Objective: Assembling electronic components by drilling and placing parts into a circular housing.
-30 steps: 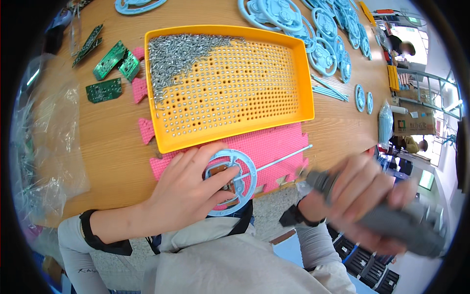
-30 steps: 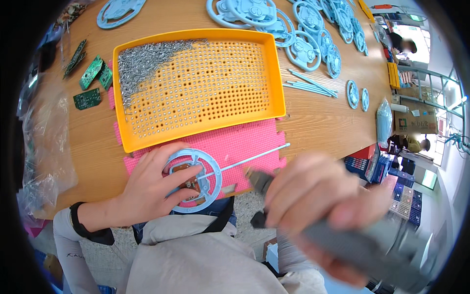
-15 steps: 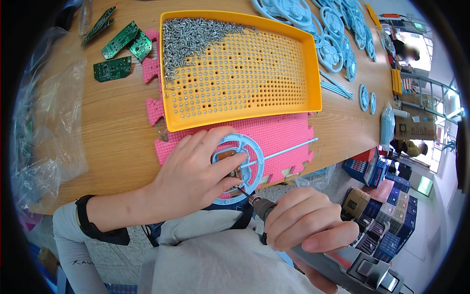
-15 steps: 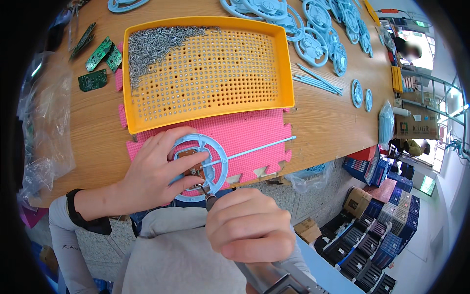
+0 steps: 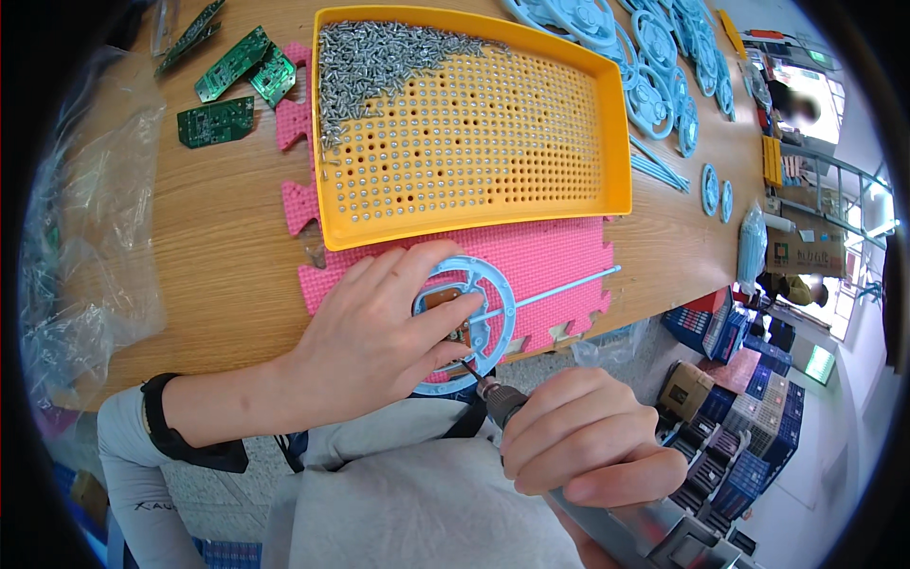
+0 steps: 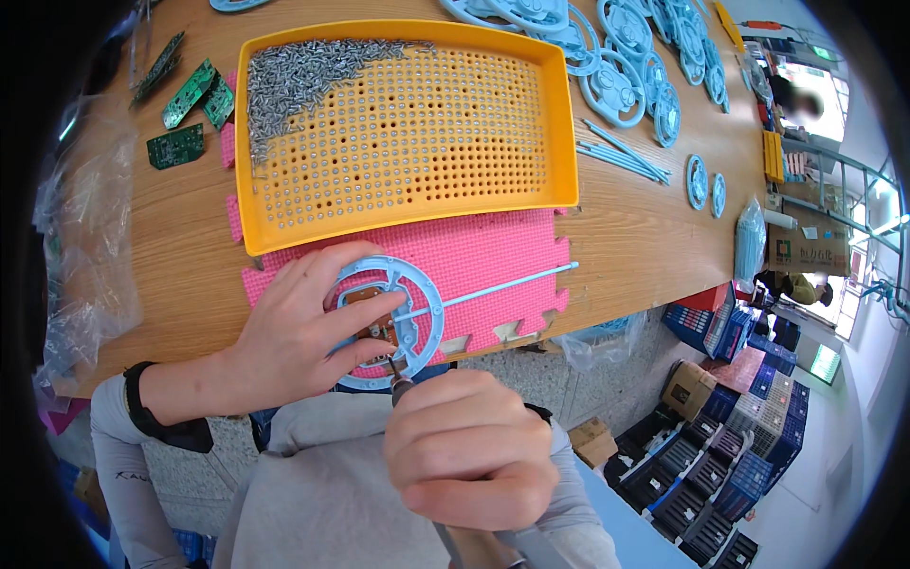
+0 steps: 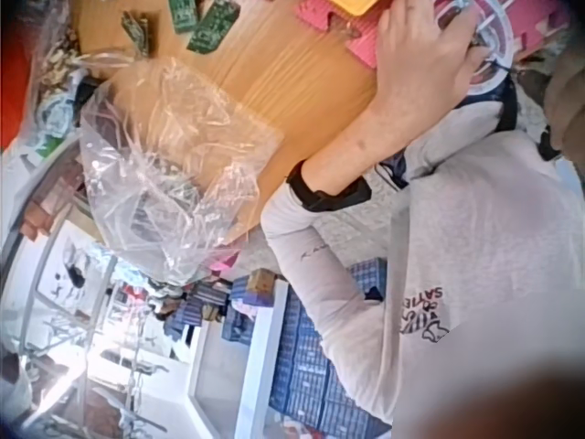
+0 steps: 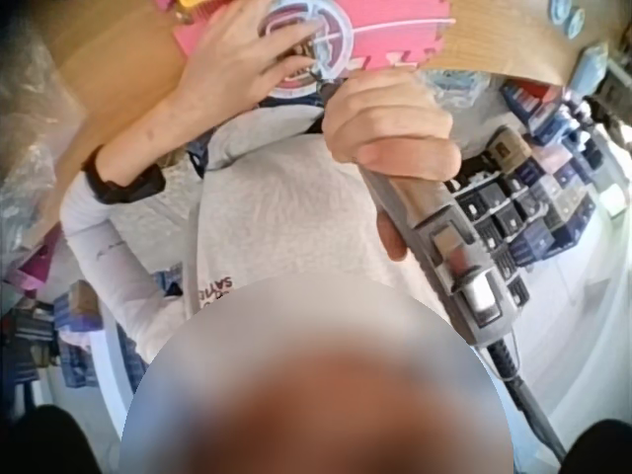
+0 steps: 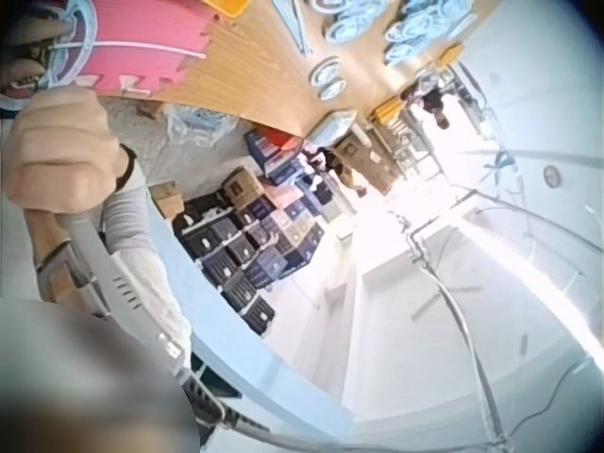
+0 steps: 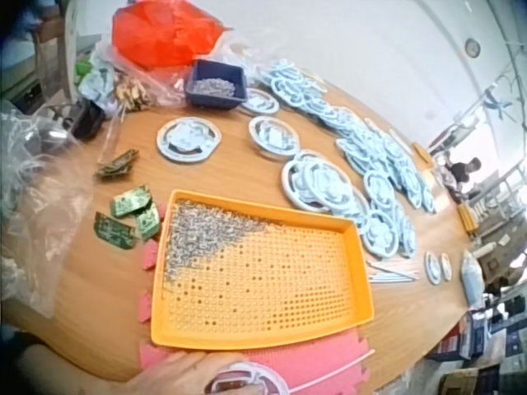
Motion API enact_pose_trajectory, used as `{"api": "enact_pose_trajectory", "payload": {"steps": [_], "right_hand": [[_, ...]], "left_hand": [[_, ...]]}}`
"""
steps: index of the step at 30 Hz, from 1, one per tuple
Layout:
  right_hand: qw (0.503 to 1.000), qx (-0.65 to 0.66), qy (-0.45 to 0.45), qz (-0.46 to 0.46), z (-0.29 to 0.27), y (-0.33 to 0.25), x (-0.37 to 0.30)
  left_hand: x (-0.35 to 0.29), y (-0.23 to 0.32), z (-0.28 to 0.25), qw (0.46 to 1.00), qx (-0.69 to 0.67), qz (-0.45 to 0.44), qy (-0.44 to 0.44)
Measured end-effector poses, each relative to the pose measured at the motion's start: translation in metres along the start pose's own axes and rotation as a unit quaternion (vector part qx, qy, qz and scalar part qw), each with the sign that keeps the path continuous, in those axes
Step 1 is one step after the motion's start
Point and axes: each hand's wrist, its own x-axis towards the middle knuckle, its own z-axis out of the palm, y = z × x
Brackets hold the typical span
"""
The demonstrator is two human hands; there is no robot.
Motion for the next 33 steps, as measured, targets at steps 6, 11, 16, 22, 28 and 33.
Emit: {"api": "enact_pose_trajectory", "payload": {"steps": [6,11,16,22,28,33], "right_hand": [[1.000,-0.005,0.006,-0.005,0.002,0.005,-0.005],[0.999,0.030,-0.006,-0.010,-0.006,0.012,0.004],[0.989,0.128,-0.075,0.008,-0.018,0.015,0.019],[0.998,-0.027,-0.012,-0.057,-0.066,-0.016,0.042],[0.968,-0.084,0.121,-0.203,-0.127,0.039,0.064],[0.960,-0.196,0.161,-0.121,-0.143,0.054,0.062]], "left_hand": [[0.002,0.000,0.000,1.000,0.014,0.002,-0.010],[0.001,0.000,0.000,1.000,0.012,-0.002,-0.008],[0.006,0.001,-0.004,1.000,0.001,0.004,-0.010],[0.003,0.001,-0.007,0.999,-0.011,-0.016,-0.035],[0.006,0.003,-0.006,0.999,-0.017,-0.017,-0.038],[0.006,0.001,-0.007,0.999,-0.015,-0.015,-0.037]]}}
